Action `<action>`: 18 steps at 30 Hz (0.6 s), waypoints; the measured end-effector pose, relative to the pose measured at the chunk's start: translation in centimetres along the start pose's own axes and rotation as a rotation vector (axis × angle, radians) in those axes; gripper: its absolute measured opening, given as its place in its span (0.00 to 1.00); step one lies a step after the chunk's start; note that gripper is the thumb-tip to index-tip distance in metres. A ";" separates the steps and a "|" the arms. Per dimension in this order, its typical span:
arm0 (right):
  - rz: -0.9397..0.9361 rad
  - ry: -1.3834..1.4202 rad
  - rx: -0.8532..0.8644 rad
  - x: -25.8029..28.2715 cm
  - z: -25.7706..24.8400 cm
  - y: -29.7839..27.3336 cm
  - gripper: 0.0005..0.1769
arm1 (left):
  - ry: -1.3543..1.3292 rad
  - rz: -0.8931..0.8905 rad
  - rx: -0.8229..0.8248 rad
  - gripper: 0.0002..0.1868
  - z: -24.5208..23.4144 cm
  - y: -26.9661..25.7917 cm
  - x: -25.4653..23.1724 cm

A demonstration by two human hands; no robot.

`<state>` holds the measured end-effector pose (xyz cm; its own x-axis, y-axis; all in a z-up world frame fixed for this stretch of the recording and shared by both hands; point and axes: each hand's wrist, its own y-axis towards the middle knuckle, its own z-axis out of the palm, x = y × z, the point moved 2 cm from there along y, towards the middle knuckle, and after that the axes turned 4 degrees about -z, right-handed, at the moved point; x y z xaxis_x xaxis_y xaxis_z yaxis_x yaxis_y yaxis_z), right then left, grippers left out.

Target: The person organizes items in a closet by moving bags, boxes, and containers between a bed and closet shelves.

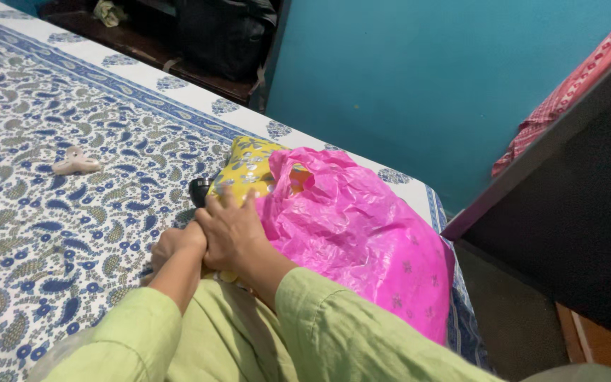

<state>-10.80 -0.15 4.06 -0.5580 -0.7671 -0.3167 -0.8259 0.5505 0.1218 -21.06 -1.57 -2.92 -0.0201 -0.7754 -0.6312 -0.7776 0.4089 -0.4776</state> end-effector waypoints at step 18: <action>0.108 0.193 -0.494 -12.7 -5.7 -7.7 0.13 | -0.387 0.420 0.964 0.36 12.4 -2.2 -8.1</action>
<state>2.20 3.52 12.51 -0.6081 -0.7869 -0.1047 -0.6765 0.4448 0.5869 -11.42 9.76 -4.32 0.1609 -0.3551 -0.9209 0.0601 0.9348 -0.3499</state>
